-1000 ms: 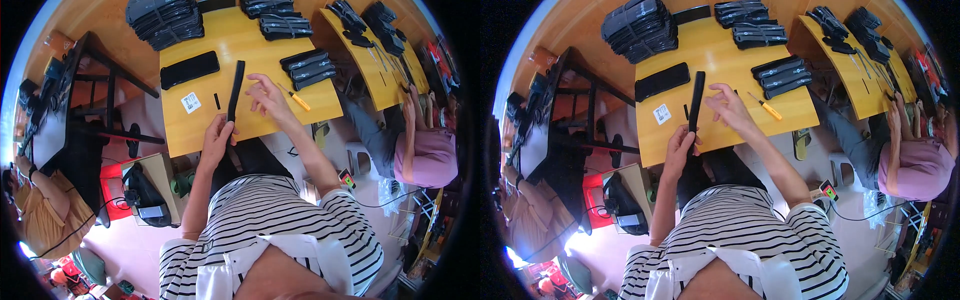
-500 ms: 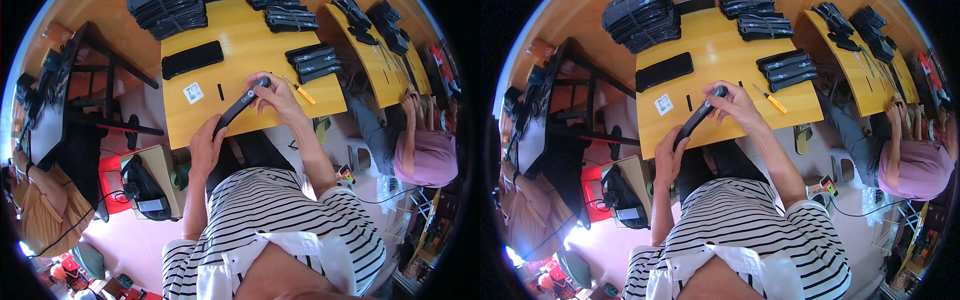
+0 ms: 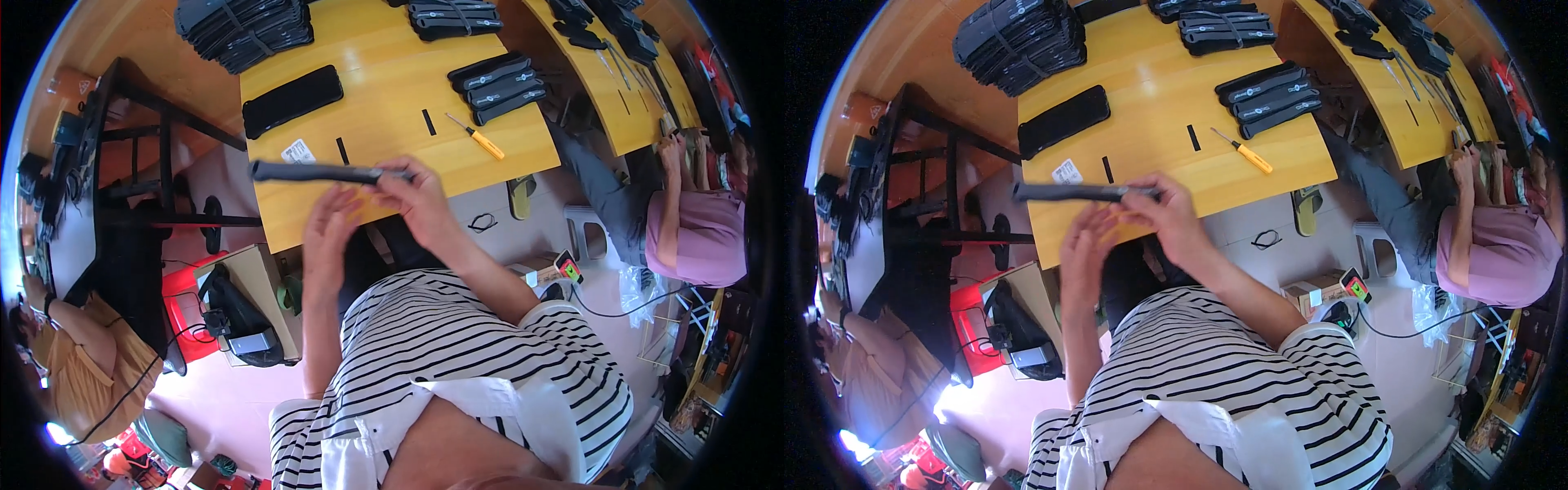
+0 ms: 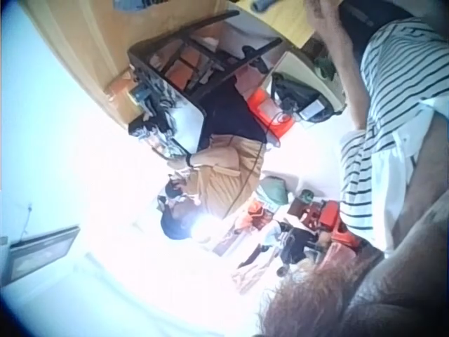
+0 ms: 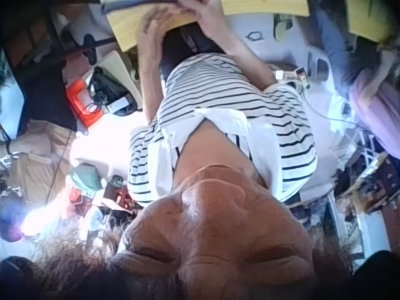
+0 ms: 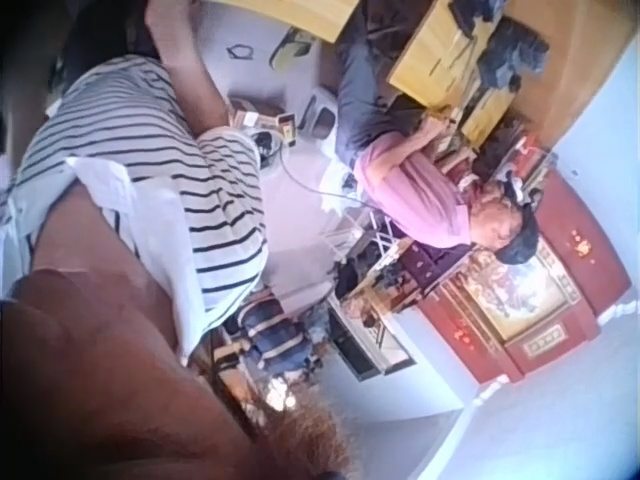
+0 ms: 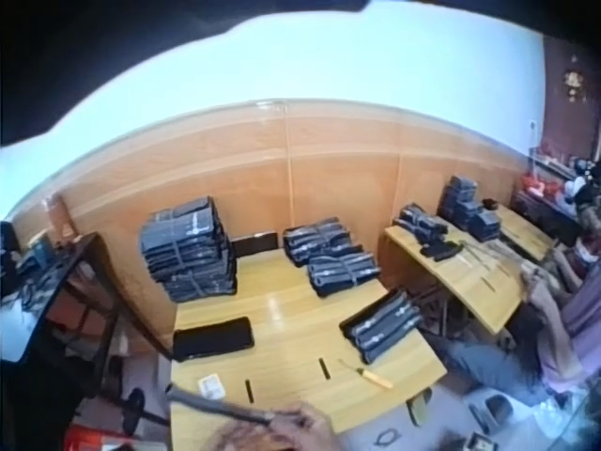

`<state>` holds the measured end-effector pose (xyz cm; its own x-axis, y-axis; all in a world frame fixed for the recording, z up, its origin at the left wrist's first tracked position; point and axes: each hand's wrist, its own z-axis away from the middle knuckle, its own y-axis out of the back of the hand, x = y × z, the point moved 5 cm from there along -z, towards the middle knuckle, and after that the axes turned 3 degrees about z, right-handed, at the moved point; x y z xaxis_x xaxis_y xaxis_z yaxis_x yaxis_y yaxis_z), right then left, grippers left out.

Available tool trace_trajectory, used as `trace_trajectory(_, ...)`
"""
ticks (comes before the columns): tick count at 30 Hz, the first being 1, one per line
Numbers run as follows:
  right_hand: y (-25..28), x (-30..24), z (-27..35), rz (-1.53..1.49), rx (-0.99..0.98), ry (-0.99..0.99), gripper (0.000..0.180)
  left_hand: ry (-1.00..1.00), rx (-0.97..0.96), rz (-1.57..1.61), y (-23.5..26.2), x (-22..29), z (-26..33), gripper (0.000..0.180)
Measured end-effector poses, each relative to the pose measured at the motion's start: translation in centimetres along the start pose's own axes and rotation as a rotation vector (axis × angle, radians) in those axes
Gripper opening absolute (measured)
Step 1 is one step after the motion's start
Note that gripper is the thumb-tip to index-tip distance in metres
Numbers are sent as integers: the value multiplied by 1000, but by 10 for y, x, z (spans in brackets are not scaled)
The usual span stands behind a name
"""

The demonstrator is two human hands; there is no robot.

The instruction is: Assembling and inspecting branded leather straps using a small screwdriver.

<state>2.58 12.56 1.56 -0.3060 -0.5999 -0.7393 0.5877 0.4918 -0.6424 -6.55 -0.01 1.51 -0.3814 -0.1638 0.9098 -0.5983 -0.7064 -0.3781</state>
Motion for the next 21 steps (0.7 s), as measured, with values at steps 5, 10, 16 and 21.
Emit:
trace_trajectory(5, -14, 16, 19, 201, -108, 112, 20, 155, -75, 319, -22, -14, -4, 29)
trace_trajectory(10, 68, -44, 8, 1130, 271, 589, 16, 149, -40, 406, 5, -10, -5, 24)
trace_trajectory(16, 146, -108, 3, 1554, 606, 707, 22, 160, -115, 492, 14, -10, -2, 24)
trace_trajectory(21, 149, -113, -10, 1679, 525, 741, 26, 212, -104, 460, 5, -15, 3, 23)
